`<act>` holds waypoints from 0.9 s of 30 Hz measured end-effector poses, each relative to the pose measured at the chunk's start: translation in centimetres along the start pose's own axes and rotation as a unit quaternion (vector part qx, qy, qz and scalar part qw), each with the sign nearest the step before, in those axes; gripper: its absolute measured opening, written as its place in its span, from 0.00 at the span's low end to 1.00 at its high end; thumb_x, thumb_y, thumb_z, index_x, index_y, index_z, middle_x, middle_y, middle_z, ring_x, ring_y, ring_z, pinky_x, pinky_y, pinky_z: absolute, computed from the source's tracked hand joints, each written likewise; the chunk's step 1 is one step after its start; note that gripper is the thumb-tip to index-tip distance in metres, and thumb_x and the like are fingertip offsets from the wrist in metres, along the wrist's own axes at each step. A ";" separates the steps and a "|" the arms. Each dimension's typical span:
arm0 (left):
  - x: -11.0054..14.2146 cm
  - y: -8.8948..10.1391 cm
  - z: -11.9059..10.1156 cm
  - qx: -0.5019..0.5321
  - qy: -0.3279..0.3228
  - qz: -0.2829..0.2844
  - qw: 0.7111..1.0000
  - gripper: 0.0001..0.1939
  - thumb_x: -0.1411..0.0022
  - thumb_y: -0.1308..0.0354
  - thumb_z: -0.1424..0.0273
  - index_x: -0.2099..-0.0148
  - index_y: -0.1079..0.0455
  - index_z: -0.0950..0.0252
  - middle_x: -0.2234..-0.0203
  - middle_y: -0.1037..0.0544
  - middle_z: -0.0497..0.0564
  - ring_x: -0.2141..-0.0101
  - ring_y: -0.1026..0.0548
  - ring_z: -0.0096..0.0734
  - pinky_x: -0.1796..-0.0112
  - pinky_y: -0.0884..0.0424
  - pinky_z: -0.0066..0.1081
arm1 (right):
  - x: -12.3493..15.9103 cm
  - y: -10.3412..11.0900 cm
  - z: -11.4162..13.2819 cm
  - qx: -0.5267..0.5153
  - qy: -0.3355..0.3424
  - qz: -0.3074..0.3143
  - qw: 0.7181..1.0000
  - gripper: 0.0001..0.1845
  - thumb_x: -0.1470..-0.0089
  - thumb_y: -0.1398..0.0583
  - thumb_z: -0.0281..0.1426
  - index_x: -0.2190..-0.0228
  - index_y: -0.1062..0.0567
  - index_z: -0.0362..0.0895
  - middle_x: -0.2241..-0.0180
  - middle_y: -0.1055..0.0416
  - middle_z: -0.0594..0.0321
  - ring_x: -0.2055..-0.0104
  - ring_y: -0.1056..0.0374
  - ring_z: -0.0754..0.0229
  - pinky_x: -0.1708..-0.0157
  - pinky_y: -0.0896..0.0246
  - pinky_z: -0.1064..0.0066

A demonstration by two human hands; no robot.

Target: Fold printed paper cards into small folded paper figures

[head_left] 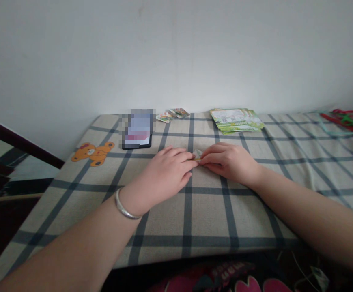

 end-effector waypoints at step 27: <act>0.4 1.5 -0.1 -0.046 0.009 -0.018 0.999 0.13 0.38 0.50 0.75 0.59 0.23 0.62 0.58 0.20 0.50 0.47 0.32 0.47 0.49 0.37 0.48 | 0.3 1.5 0.5 0.100 -0.016 0.069 0.992 0.12 0.44 0.43 0.25 0.64 0.20 0.48 0.59 0.25 0.62 0.60 0.31 0.58 0.64 0.40 0.68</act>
Point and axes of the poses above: each hand's wrist, its own x-axis away from the middle knuckle, its own y-axis out of the back of the hand, z = x × y, the point moved 2 cm from there along -x, towards the middle knuckle
